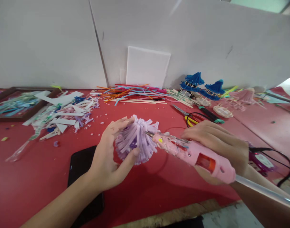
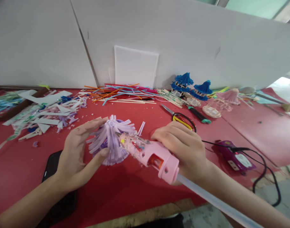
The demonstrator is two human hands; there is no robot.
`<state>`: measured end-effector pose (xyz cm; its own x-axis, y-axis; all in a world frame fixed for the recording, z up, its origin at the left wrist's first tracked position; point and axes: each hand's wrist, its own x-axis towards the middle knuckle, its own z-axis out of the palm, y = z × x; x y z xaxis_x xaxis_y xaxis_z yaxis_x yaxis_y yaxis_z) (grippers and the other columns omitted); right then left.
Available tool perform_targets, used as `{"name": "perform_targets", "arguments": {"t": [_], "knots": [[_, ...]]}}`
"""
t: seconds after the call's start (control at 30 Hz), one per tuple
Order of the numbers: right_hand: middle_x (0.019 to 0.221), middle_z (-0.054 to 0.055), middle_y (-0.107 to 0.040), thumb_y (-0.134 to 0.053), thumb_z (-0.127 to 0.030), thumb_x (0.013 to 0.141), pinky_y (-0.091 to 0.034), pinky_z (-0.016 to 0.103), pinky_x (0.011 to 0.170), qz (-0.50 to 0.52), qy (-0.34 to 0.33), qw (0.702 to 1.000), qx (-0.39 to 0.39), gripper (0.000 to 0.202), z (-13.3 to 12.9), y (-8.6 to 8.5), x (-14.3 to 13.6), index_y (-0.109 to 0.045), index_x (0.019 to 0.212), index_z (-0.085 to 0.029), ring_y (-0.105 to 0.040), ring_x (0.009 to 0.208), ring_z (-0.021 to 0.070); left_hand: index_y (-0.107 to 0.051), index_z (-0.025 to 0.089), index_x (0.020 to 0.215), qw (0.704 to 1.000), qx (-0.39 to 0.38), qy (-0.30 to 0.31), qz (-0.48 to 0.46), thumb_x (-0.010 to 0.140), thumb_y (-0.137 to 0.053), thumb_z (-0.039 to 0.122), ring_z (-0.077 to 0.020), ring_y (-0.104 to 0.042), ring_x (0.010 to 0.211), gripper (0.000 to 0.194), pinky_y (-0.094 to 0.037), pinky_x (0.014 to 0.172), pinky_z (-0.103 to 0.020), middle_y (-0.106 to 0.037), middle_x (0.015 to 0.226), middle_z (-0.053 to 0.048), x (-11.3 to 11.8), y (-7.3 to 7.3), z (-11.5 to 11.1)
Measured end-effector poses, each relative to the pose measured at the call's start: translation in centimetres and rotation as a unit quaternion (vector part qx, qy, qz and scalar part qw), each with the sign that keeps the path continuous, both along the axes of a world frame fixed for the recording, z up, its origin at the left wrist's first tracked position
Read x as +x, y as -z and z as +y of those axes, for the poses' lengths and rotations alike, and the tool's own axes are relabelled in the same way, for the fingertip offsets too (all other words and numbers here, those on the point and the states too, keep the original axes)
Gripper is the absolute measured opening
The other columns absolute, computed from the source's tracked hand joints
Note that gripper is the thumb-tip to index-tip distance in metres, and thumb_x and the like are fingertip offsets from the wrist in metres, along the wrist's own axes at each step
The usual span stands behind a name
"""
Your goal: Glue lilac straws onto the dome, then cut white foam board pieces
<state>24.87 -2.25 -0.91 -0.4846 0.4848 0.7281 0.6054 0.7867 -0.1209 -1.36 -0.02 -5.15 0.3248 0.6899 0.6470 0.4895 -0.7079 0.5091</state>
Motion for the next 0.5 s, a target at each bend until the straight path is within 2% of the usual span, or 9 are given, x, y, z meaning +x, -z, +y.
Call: {"name": "perform_targets", "arguments": {"t": [0.3,0.5], "knots": [[0.072,0.007,-0.059,-0.051,-0.011,0.068,-0.046,0.038,0.057,-0.009,0.012,1.0,0.007,0.022,-0.22,0.39,0.45,-0.051,0.089,-0.018,-0.053,0.064,0.0204,-0.038,0.02,0.135,1.0,0.003,0.002,-0.004,0.081,-0.061,0.02,-0.0248,-0.043,0.128,0.058,-0.032,0.111,-0.047,-0.05,0.133,-0.011,0.07,-0.03,-0.01],[0.07,0.006,-0.054,-0.05,-0.018,0.074,-0.043,0.037,0.055,-0.005,-0.005,1.0,0.023,0.016,0.29,-0.08,0.54,-0.051,0.09,-0.018,-0.05,0.061,0.0205,-0.036,0.025,0.136,0.999,-0.035,0.02,-0.032,0.08,-0.062,0.019,-0.0286,-0.042,0.129,0.062,-0.032,0.11,-0.054,-0.048,0.137,-0.01,0.04,0.35,0.08]]}}
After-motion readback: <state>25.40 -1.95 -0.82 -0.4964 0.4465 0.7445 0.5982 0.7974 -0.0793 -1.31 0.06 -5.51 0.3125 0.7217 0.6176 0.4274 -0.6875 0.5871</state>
